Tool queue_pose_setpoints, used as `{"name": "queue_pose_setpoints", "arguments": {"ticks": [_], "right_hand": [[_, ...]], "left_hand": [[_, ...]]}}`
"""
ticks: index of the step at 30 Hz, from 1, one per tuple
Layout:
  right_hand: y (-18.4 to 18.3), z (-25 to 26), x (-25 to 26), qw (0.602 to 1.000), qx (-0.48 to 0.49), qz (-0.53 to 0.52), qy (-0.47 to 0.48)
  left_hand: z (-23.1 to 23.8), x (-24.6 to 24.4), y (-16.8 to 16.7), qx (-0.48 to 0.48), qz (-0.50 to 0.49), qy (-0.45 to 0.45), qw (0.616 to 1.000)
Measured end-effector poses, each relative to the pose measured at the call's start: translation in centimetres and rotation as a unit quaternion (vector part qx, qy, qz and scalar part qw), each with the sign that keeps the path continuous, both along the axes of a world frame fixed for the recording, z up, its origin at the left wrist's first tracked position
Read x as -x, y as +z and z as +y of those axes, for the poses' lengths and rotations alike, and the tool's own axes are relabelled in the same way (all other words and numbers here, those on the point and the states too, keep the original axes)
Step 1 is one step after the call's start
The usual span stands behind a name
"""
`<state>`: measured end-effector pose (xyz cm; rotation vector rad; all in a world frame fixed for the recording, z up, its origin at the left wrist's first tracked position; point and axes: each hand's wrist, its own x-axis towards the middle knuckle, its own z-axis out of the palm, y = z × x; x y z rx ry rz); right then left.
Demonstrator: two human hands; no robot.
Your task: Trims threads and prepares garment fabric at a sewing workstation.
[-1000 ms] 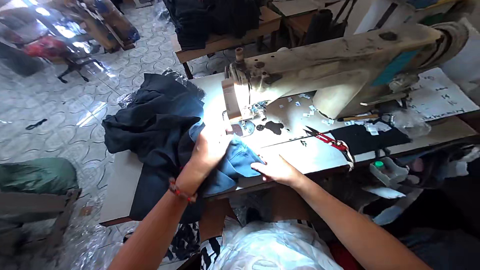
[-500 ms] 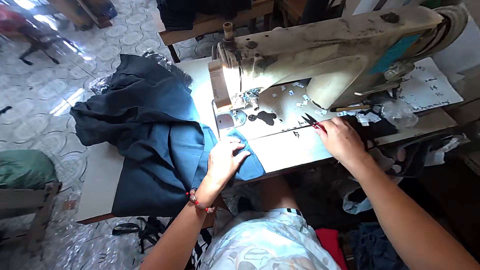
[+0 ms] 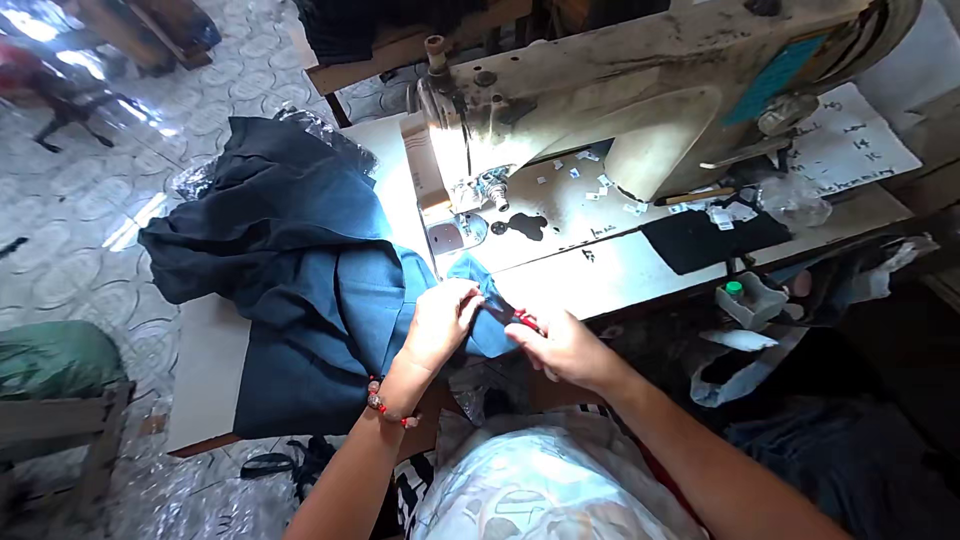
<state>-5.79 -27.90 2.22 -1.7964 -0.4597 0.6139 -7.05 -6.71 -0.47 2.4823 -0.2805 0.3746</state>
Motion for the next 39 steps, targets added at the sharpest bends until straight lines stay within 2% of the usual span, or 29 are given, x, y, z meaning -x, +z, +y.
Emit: {"name": "queue_pose_setpoints", "arguments": {"ticks": [3,7,12,22,24,26,28,30,33,36,37,39], "right_hand": [[-1.7,1.1,0.2,0.984,0.132,-0.117,-0.012],[-1.1,1.8,0.3,0.962,0.228,-0.144,-0.034],[-0.9,2.1,0.4,0.946,0.264,-0.181,-0.04],[-0.1,2.6,0.0,0.929,0.321,-0.183,-0.009],[-0.1,2.7,-0.1,0.921,0.339,-0.191,0.006],[-0.2,2.8,-0.3,0.914,0.356,-0.192,0.024],[-0.3,2.5,-0.4,0.921,0.342,-0.187,0.018],[-0.7,1.7,-0.3,0.945,0.269,-0.184,-0.028],[-1.1,0.9,-0.2,0.976,0.134,-0.147,-0.089],[-0.8,1.3,-0.1,0.994,0.004,-0.036,-0.107],[-0.8,1.4,0.0,0.995,-0.018,-0.005,-0.098],[-1.5,1.7,-0.1,0.998,-0.001,0.015,-0.067]], "left_hand": [[0.5,0.0,0.3,0.023,0.015,0.001,1.0],[0.7,0.1,-0.1,0.042,-0.004,0.005,0.999],[0.6,0.3,-1.3,0.057,-0.051,-0.005,0.997],[0.3,0.5,-1.8,0.03,-0.125,-0.011,0.992],[0.3,0.5,-1.8,0.032,-0.126,-0.015,0.991],[0.4,0.5,-1.5,0.073,-0.102,-0.02,0.992],[0.6,0.4,-1.0,0.13,-0.072,0.004,0.989],[1.0,0.3,-0.7,0.13,-0.02,0.029,0.991],[0.9,0.0,-0.1,0.069,0.039,0.011,0.997],[0.0,-0.3,0.2,0.005,0.066,0.042,0.997],[-0.3,-0.5,0.2,0.004,0.071,0.052,0.996],[-0.3,-0.5,0.3,0.032,0.069,0.058,0.995]]}}
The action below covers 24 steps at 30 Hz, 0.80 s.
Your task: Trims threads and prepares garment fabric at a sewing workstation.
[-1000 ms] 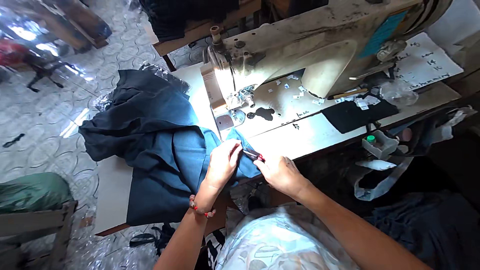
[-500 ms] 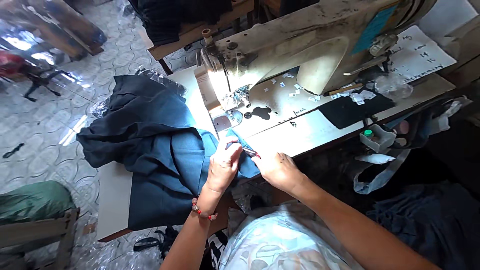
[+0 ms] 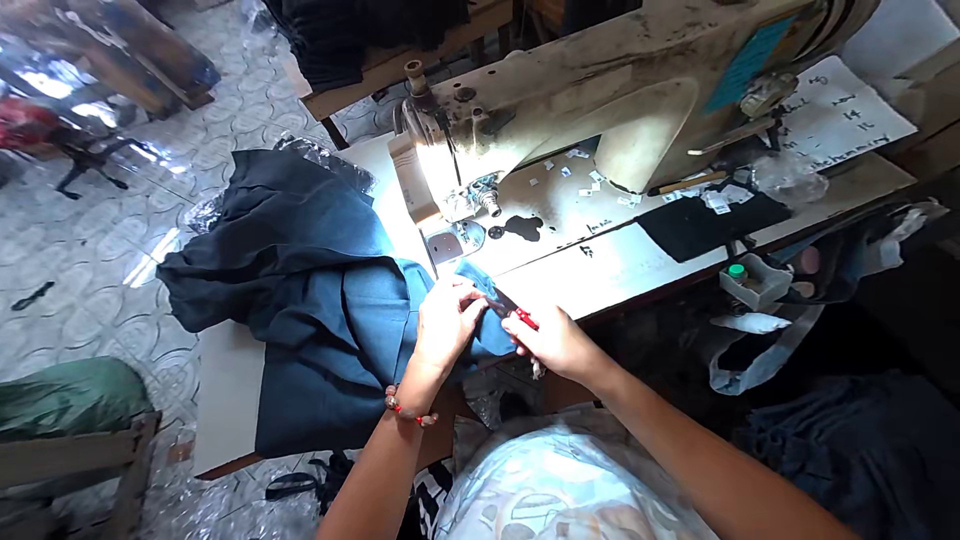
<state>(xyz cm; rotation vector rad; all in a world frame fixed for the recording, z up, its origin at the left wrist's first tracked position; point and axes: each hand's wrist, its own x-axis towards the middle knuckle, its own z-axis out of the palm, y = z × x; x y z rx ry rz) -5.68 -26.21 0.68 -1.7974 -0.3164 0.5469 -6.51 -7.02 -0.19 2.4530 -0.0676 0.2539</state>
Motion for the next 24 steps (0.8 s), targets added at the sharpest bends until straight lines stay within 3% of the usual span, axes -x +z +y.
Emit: {"name": "queue_pose_setpoints", "arguments": {"ticks": [3,6,9,11,15,20,24], "right_hand": [[-0.7,0.1,-0.3,0.997,0.062,-0.051,0.014],[-0.9,0.1,-0.4,0.992,0.073,-0.103,0.014],[-1.0,0.1,-0.5,0.99,0.075,-0.118,0.004],[-1.0,0.1,-0.5,0.99,0.076,-0.123,0.0],[-0.5,0.5,-0.3,0.984,0.12,-0.13,0.016],[0.8,1.7,-1.0,0.958,0.241,-0.141,0.058],[0.1,1.4,-1.5,0.96,0.196,-0.19,0.06]], "left_hand": [[0.7,0.0,-0.2,0.088,-0.028,0.008,0.996],[1.0,0.4,0.3,0.181,0.011,0.051,0.982],[0.6,0.7,1.0,0.381,0.02,0.09,0.92],[0.6,0.8,1.1,0.448,0.011,0.092,0.889],[0.6,0.9,1.1,0.385,-0.005,0.065,0.921],[0.0,1.3,1.3,0.392,-0.027,0.008,0.92],[0.1,1.5,1.5,0.404,-0.046,-0.014,0.913]]}}
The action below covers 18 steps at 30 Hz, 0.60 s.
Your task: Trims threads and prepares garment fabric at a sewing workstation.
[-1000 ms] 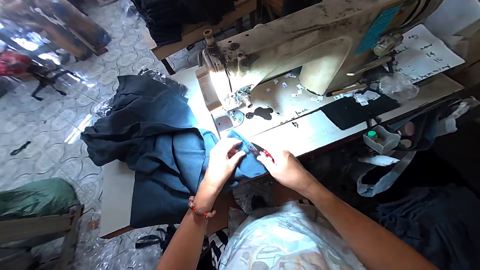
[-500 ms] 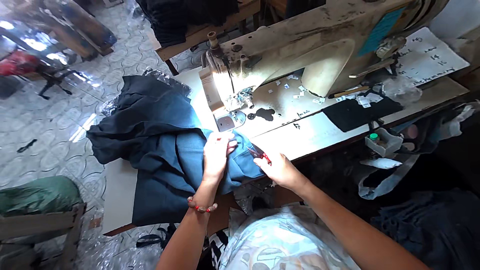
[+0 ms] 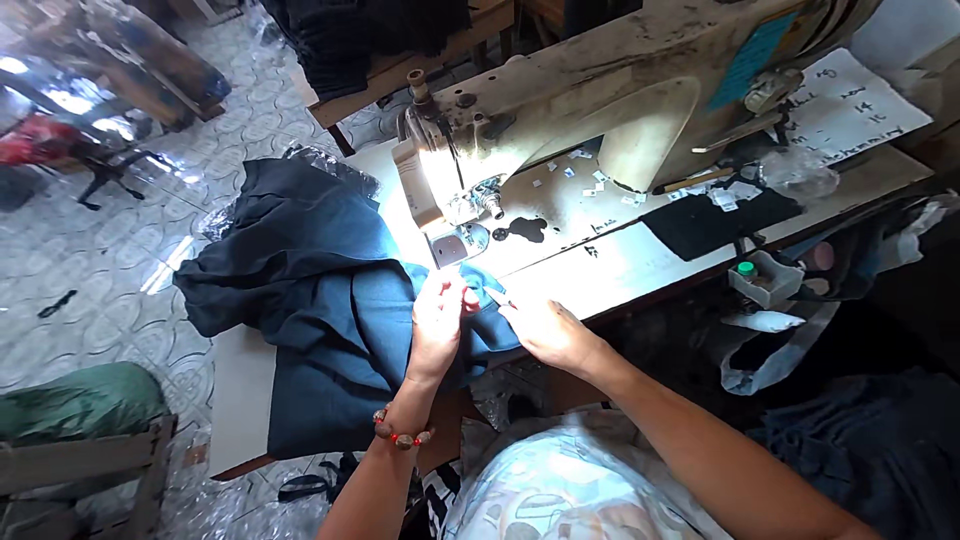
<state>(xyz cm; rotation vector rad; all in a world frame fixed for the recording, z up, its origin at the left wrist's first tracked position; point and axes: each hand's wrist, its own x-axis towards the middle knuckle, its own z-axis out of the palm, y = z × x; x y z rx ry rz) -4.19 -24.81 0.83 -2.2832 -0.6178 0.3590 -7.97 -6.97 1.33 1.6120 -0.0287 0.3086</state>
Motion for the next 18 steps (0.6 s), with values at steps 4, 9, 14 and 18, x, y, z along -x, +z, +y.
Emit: {"name": "queue_pose_setpoints", "arguments": {"ticks": [4,9,14,18], "right_hand": [[-0.9,-1.8,0.2,0.983,-0.165,-0.023,-0.081],[-1.1,-3.3,-0.1,0.978,-0.138,-0.065,-0.144],[-1.1,-2.7,0.2,0.985,-0.103,-0.033,-0.133],[-1.7,-2.0,0.7,0.976,-0.127,-0.121,-0.131]], "left_hand": [[0.3,-0.3,0.2,-0.154,0.028,0.021,0.987],[-0.2,-2.7,-0.7,-0.408,-0.025,-0.078,0.909],[-0.9,-3.7,-0.8,-0.479,0.023,-0.089,0.873],[0.4,-3.1,0.3,-0.449,-0.129,-0.068,0.882]]}}
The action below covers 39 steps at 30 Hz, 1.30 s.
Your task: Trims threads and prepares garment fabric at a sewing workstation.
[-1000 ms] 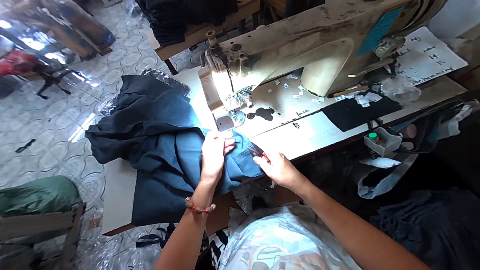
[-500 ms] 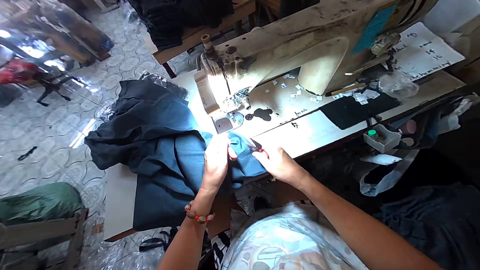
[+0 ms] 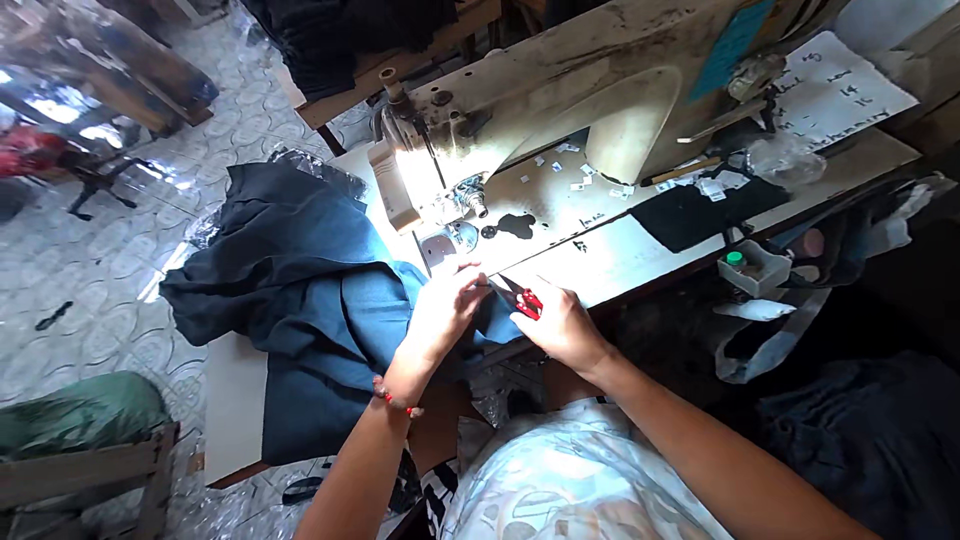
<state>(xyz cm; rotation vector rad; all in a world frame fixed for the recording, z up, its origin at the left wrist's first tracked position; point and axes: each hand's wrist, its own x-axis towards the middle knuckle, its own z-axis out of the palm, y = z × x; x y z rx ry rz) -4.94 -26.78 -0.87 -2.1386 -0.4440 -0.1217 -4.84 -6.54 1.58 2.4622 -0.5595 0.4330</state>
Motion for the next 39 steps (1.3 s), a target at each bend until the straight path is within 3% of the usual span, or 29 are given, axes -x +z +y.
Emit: {"name": "queue_pose_setpoints", "arguments": {"ticks": [3,5,8,12,16,22,26,30,39], "right_hand": [[-0.5,0.3,-0.1,0.975,-0.005,-0.221,0.014],[-0.9,0.2,0.0,0.953,0.007,-0.29,0.088],[-2.9,0.2,0.6,0.929,0.065,-0.309,0.192],[-3.2,-0.6,0.7,0.93,0.081,-0.262,0.244],[-2.6,-1.2,0.6,0.943,0.059,-0.222,0.24],[1.3,-0.8,1.1,0.981,0.081,0.017,0.175],[2.9,1.3,1.2,0.989,0.024,0.045,0.142],[1.0,2.4,0.5,0.977,0.011,0.11,0.18],[1.0,1.4,-0.5,0.955,-0.05,0.199,0.216]], "left_hand": [[1.8,1.7,0.0,-0.022,-0.125,-0.029,0.992],[2.9,3.6,-1.4,-0.031,-0.114,-0.028,0.993],[4.1,5.9,-4.1,-0.042,-0.046,0.02,0.998],[3.8,6.5,-3.2,0.012,0.065,0.109,0.992],[3.3,5.7,-2.1,0.027,0.097,0.123,0.987],[1.8,6.1,-1.9,-0.025,0.092,0.139,0.986],[0.9,6.2,-2.8,-0.021,0.042,0.167,0.985],[1.1,6.6,-3.7,-0.027,0.003,0.162,0.986],[1.7,6.9,-2.4,-0.011,0.061,0.141,0.988]]}}
